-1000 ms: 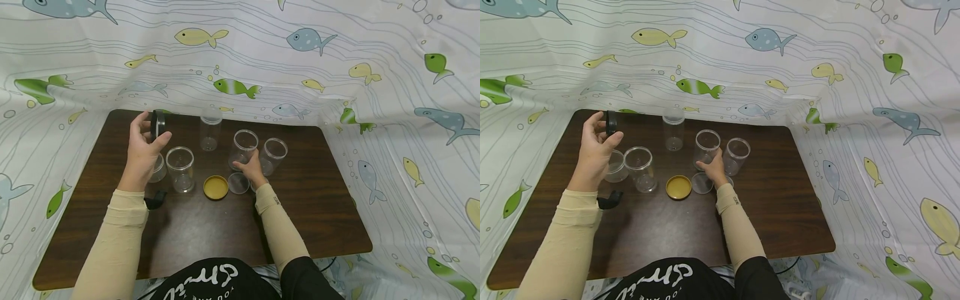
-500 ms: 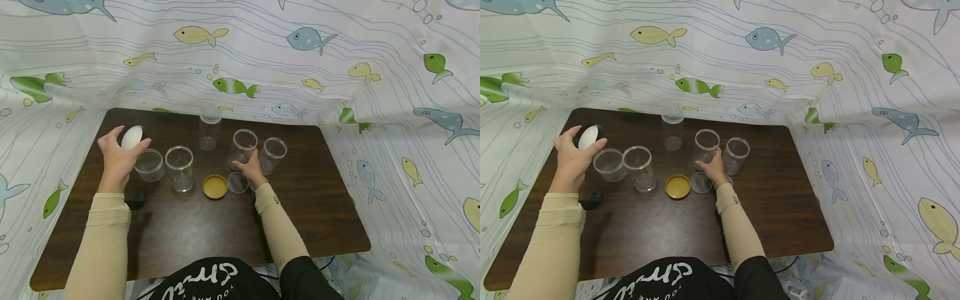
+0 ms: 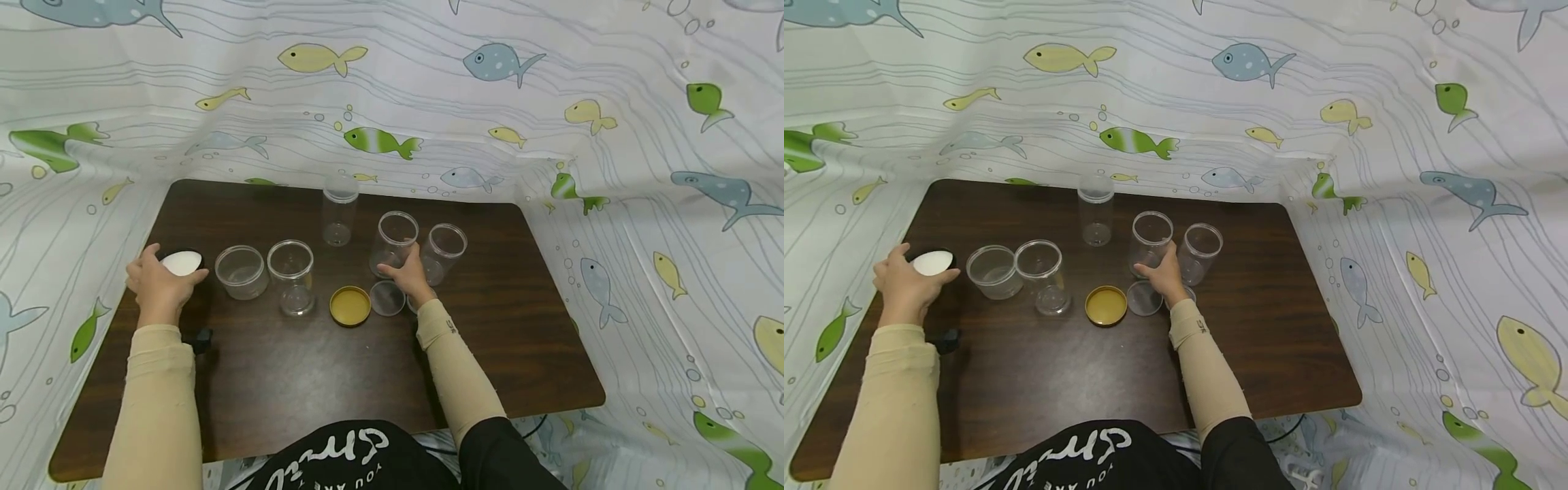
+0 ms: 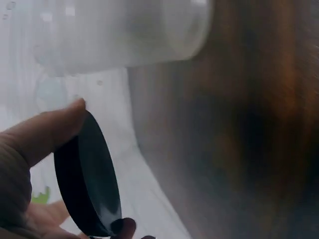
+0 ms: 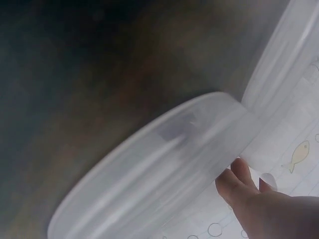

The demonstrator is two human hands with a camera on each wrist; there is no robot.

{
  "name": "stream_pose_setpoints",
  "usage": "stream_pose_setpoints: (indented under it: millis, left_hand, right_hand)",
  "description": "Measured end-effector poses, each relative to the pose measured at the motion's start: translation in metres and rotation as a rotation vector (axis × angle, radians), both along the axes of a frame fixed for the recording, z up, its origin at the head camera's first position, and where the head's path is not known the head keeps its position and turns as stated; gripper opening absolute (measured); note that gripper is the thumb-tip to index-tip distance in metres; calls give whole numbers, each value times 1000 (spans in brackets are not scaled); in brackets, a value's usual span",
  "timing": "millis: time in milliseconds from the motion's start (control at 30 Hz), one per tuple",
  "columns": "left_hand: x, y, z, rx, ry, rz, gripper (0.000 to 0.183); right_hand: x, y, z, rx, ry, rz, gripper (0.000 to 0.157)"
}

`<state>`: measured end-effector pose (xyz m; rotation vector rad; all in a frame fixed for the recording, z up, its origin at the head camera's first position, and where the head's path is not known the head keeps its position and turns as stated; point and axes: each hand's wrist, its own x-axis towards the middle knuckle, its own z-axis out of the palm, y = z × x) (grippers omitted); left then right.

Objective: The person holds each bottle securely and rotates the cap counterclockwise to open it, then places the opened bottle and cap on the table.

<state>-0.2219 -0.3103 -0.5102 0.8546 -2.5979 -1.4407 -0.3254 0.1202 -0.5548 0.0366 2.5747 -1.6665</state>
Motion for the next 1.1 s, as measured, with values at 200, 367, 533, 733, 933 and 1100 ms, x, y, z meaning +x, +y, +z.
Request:
stream_pose_setpoints:
  millis: [200, 367, 533, 733, 933, 1100]
  left_hand:
    - [0, -5, -25, -61, -45, 3, 103]
    - [2, -2, -40, -73, -116, -14, 112]
    - [-2, 0, -48, -100, -172, -89, 126]
    - [-7, -3, -54, -151, -164, -130, 134]
    - [-5, -6, -56, -164, -187, -152, 138]
    - [0, -6, -50, -153, -208, -179, 140]
  right_hand:
    - [0, 2, 0, 30, -15, 6, 93]
    - [-1, 3, -1, 62, -32, 25, 94]
    - [-1, 6, -1, 51, -31, 26, 93]
    - [-1, 9, -2, 39, -23, 7, 92]
    - [-1, 9, -2, 40, -22, 16, 93]
    - [-3, 7, -4, 57, 0, 25, 92]
